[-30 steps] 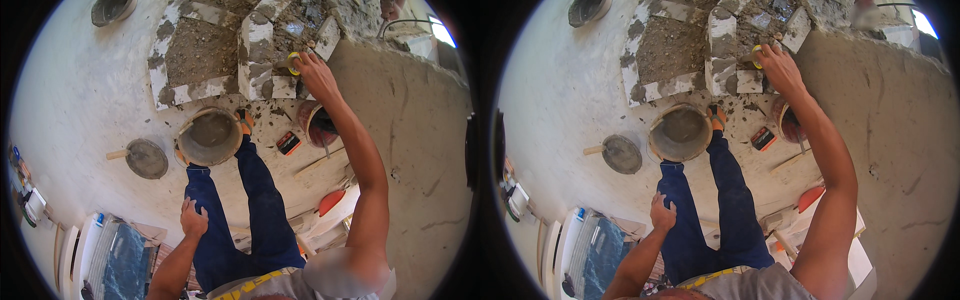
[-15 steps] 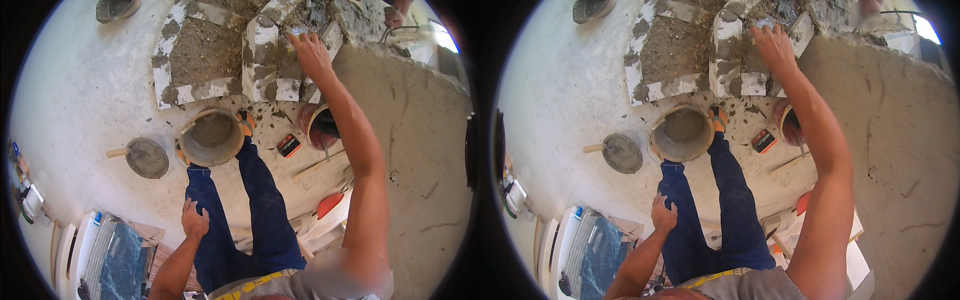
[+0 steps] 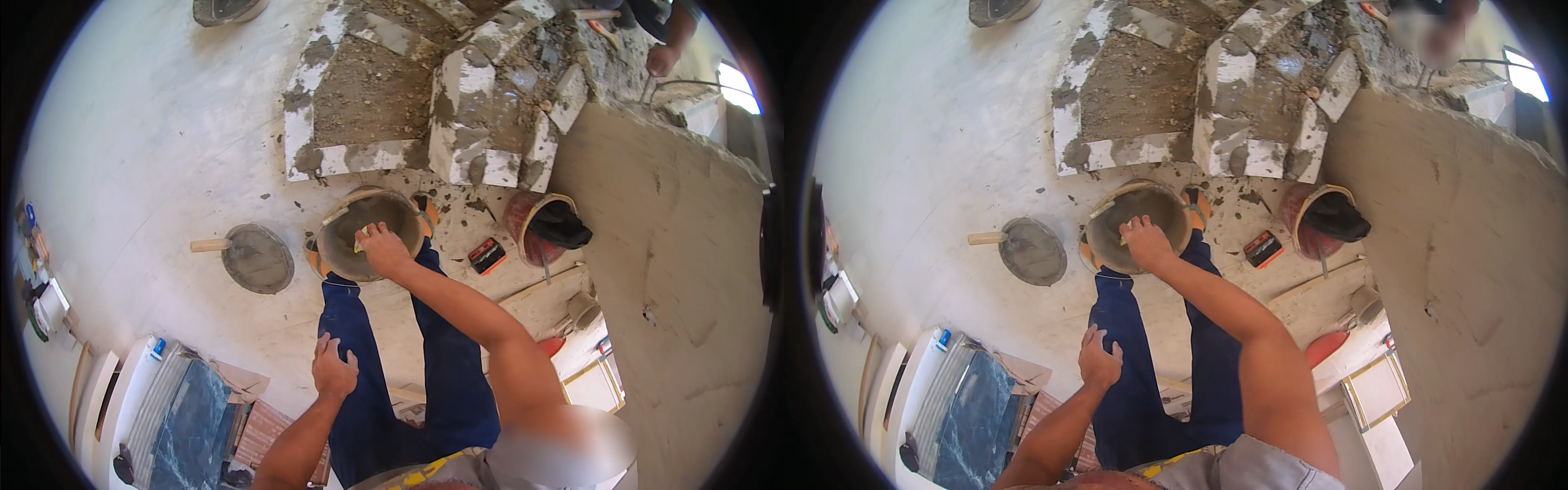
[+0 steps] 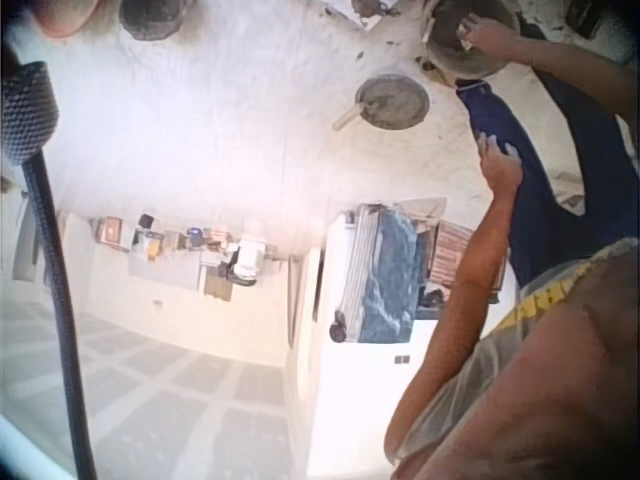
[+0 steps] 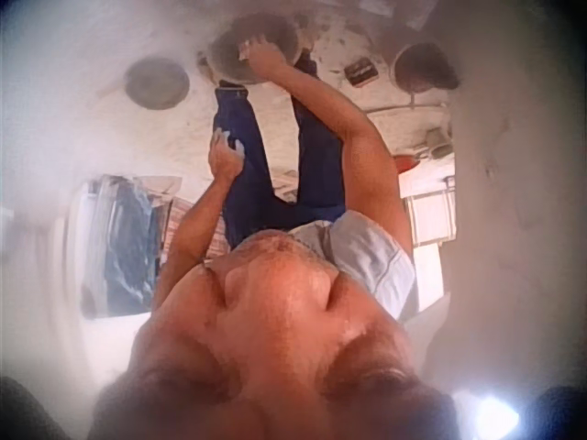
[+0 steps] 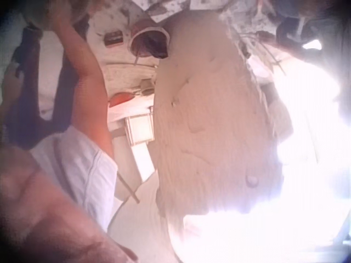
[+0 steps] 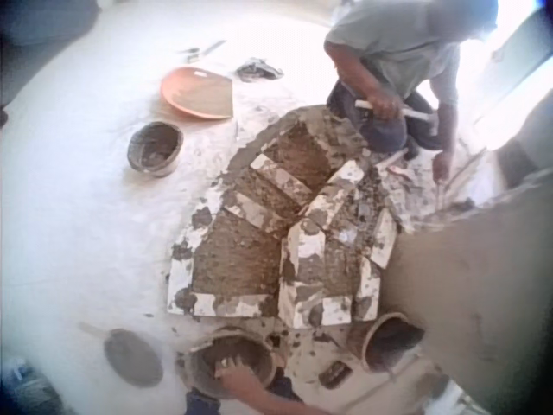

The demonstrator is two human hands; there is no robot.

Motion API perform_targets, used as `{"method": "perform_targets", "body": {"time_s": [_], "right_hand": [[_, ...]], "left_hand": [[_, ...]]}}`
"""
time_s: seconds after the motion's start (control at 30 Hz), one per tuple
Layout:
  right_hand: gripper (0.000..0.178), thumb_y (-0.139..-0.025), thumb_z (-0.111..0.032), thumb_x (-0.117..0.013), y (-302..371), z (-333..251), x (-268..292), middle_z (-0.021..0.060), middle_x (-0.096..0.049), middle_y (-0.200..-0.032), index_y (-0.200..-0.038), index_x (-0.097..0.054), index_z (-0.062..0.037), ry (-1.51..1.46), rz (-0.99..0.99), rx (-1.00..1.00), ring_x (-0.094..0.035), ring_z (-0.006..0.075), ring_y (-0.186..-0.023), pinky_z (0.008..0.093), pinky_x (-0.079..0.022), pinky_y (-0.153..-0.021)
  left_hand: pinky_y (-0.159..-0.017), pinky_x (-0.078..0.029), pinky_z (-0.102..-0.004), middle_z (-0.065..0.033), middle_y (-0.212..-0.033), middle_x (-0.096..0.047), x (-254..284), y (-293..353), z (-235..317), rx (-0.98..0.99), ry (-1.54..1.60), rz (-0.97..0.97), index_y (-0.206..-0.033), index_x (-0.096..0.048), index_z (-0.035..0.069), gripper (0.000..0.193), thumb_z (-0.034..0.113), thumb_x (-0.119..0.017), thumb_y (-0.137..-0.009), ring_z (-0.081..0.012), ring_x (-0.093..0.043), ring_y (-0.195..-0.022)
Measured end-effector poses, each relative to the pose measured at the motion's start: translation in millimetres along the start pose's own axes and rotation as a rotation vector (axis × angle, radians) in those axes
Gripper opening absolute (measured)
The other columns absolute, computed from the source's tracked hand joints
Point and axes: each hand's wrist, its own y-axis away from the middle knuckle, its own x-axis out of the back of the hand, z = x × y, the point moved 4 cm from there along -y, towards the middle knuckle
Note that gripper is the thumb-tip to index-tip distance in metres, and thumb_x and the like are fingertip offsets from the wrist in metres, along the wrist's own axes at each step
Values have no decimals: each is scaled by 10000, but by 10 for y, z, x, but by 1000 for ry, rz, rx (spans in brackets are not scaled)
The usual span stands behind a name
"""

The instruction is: The person pours dirt into a brick structure, smooths it by hand, and applies wet cement to the exterior with a yellow sponge.

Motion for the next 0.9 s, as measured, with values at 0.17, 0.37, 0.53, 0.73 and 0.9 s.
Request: {"method": "perform_targets", "body": {"time_s": [0.17,0.37,0.53,0.73,0.9], "right_hand": [[339,-982,-176,-637,-487,203,-1198,180,-646,-1370,-1288,-697,-41,256,-155,-53,-577,370,-1347,455,-595,-944],[296,-1002,-204,-615,-779,251,-1616,159,-597,-1463,-1229,-787,-124,397,-314,-36,-564,353,-1369,433,-602,-935],[291,-1036,-191,-581,-633,363,-1549,173,-549,-1527,-1228,-783,-106,262,-276,-108,-552,368,-1391,460,-610,-1009],[312,-1051,-157,-578,-687,696,-1539,202,-551,-1473,-1323,-701,-65,67,-382,-362,-605,379,-1344,463,-609,-1039],[289,-1021,-109,-594,-747,946,-1489,228,-631,-1345,-1275,-686,-7,-121,-222,-590,-658,409,-1248,463,-611,-1003]], "left_hand": [[-1192,-448,-475,-208,-1542,-554,-102,-1,-116,-29,-3,-25,-1311,-669,11,441,215,-722,-924,-391,-522,-1437],[-1200,-432,-475,-188,-1563,-539,-83,6,-232,13,40,-37,-1337,-660,19,456,214,-721,-930,-381,-499,-1458],[-1202,-430,-471,-184,-1569,-536,-57,-11,-280,-3,41,-48,-1340,-660,25,454,217,-719,-933,-375,-495,-1462],[-1207,-408,-481,-181,-1594,-511,41,-41,-297,40,75,-81,-1354,-660,20,457,233,-694,-951,-378,-461,-1491],[-1203,-415,-476,-178,-1587,-513,80,-72,-261,11,69,-85,-1352,-661,14,455,236,-686,-956,-374,-473,-1481]]}}
